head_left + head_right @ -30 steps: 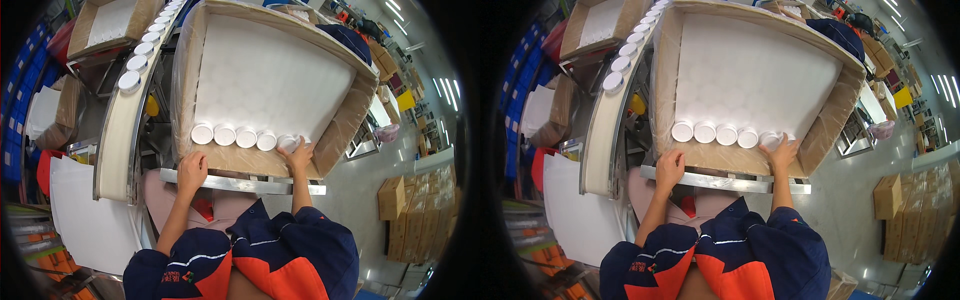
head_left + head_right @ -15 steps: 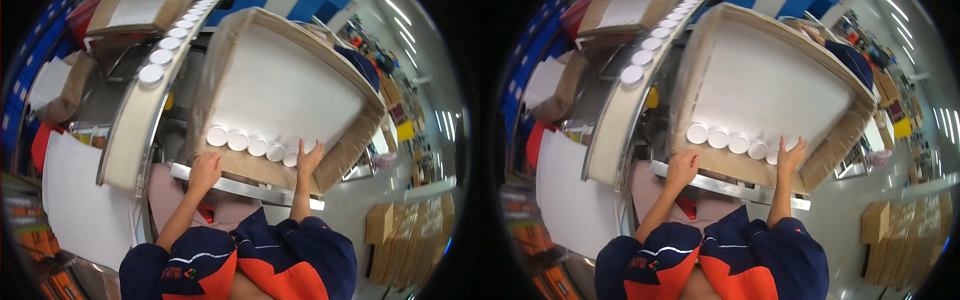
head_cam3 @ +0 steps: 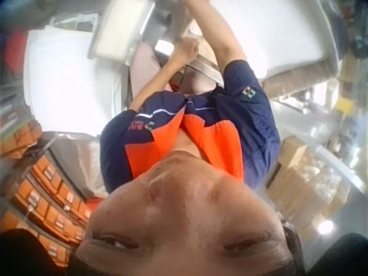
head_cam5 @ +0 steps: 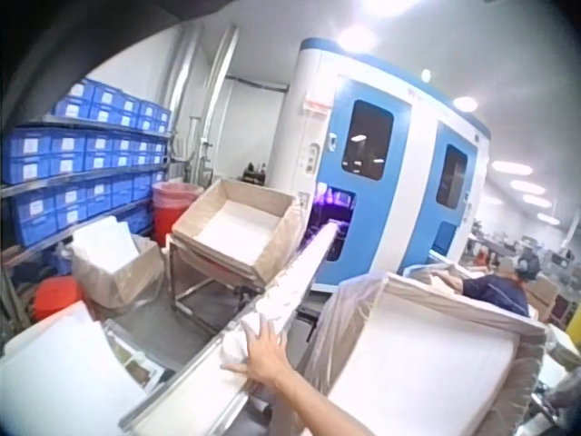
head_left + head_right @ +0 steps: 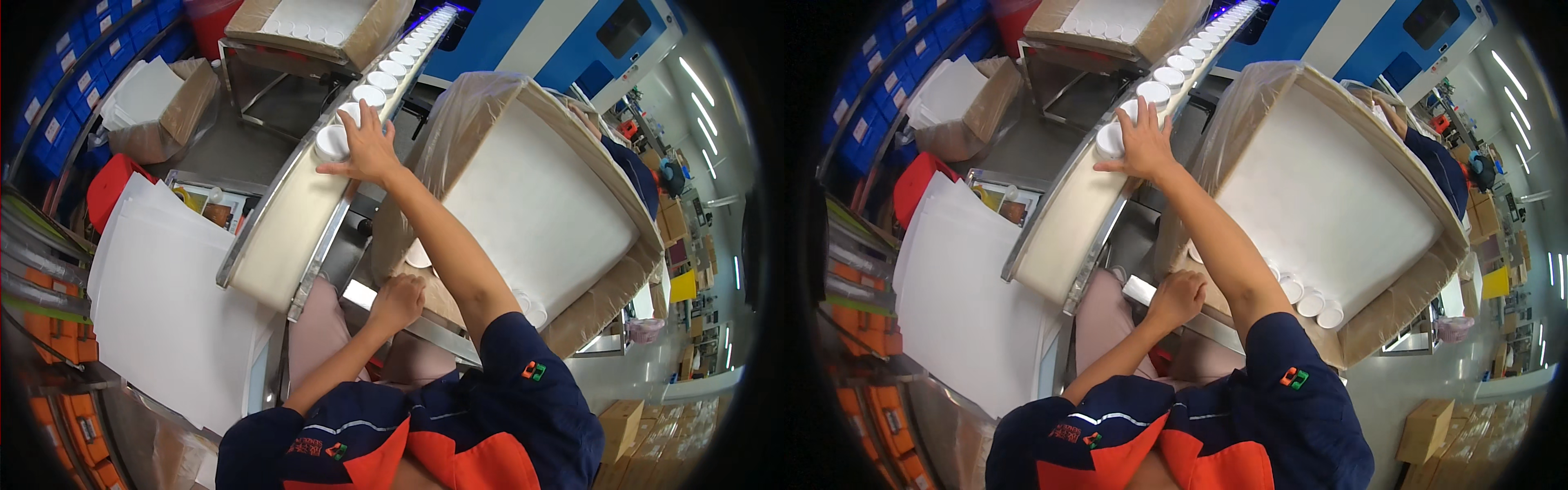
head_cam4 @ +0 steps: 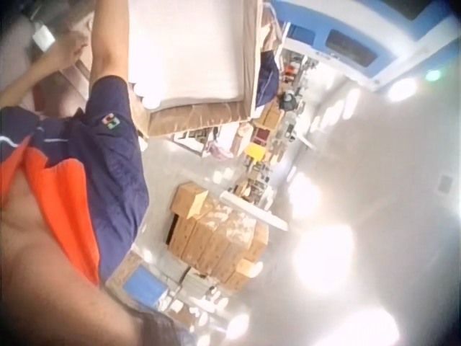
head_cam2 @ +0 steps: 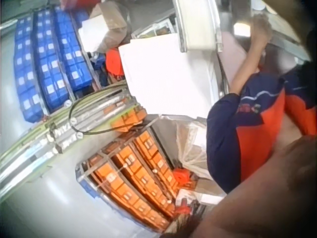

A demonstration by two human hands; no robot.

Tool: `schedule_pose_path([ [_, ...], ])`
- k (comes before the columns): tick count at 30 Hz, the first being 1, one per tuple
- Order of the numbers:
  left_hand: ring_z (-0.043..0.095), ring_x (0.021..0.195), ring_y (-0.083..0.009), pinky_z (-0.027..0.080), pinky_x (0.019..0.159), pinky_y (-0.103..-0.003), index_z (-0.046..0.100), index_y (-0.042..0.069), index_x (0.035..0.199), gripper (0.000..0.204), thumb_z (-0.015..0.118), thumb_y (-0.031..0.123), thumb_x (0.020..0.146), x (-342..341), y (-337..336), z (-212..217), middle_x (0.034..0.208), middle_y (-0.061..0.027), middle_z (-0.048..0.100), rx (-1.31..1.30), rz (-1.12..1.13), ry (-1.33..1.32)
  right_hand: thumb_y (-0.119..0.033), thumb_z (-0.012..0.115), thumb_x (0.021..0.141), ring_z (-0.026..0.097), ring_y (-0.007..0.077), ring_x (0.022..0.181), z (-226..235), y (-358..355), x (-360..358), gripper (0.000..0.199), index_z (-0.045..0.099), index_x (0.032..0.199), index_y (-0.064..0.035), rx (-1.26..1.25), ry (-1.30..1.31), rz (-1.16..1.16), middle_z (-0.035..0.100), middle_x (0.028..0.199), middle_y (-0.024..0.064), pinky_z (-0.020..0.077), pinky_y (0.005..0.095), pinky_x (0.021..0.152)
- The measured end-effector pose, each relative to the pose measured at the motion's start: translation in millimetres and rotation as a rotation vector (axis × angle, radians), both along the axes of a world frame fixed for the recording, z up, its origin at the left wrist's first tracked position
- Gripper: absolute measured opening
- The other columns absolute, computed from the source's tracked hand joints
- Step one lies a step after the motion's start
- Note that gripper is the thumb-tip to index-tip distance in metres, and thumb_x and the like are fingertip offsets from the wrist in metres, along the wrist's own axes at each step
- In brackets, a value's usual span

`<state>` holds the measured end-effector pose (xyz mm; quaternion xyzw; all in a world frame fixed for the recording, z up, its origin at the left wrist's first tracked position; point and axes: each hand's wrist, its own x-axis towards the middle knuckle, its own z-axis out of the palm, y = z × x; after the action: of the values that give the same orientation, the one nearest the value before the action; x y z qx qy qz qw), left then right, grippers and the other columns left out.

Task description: The person takes jars from a conveyor belt by hand, arranges them into a cardboard box, and lays a foam sheet over the packed layer.

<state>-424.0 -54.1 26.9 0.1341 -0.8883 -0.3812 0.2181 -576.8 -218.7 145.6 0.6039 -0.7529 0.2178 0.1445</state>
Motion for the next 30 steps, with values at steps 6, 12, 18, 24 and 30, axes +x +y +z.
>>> schedule_pose_path([
  [6,0.065,0.087,-0.0369,0.052,0.081,-0.048,0.066,0.003,0.091,0.014,0.06,0.015,0.087,8,-11,3,0.086,-0.0186,0.066,0.026,-0.017,-0.011,-0.077,0.084,0.047,0.039,0.0465,0.138,27,-13,37,0.12,0.051,0.146,-0.0185,0.481,-0.191,0.021,0.036,0.151,0.0273,0.0384,0.0679,0.101],
  [12,0.064,0.088,-0.0362,0.052,0.083,-0.047,0.062,0.002,0.088,0.012,0.057,0.012,0.088,1,-5,-3,0.083,-0.0192,0.065,-0.018,-0.042,0.056,-0.076,0.083,0.051,0.037,0.0538,0.134,34,-23,27,0.105,0.061,0.138,-0.022,0.505,-0.058,-0.036,0.034,0.153,0.0253,0.0412,0.065,0.101],
  [18,0.064,0.09,-0.0362,0.051,0.084,-0.047,0.062,0.003,0.088,0.012,0.056,0.013,0.089,4,-2,5,0.086,-0.0179,0.066,-0.026,-0.016,0.019,-0.068,0.086,0.05,0.038,0.0518,0.133,31,-5,38,0.095,0.068,0.126,-0.0125,0.466,-0.191,0.159,0.039,0.15,0.0232,0.0419,0.0639,0.102],
  [24,0.064,0.093,-0.036,0.051,0.084,-0.048,0.063,0.004,0.089,0.013,0.058,0.015,0.089,9,-6,14,0.09,-0.0169,0.067,-0.013,-0.022,-0.104,-0.057,0.092,0.049,0.027,0.0528,0.142,46,106,57,0.086,0.07,0.12,-0.0135,-0.382,-0.212,0.296,0.03,0.156,0.0282,0.025,0.0624,0.115],
  [30,0.064,0.089,-0.0369,0.05,0.082,-0.048,0.066,0.002,0.09,0.011,0.062,0.013,0.087,6,-3,10,0.089,-0.0169,0.068,-0.036,-0.039,0.007,-0.045,0.097,0.048,0.033,0.0474,0.138,-7,296,-17,0.086,0.067,0.122,-0.0123,-0.456,-0.186,-0.446,0.029,0.154,0.0291,0.034,0.0565,0.112],
])
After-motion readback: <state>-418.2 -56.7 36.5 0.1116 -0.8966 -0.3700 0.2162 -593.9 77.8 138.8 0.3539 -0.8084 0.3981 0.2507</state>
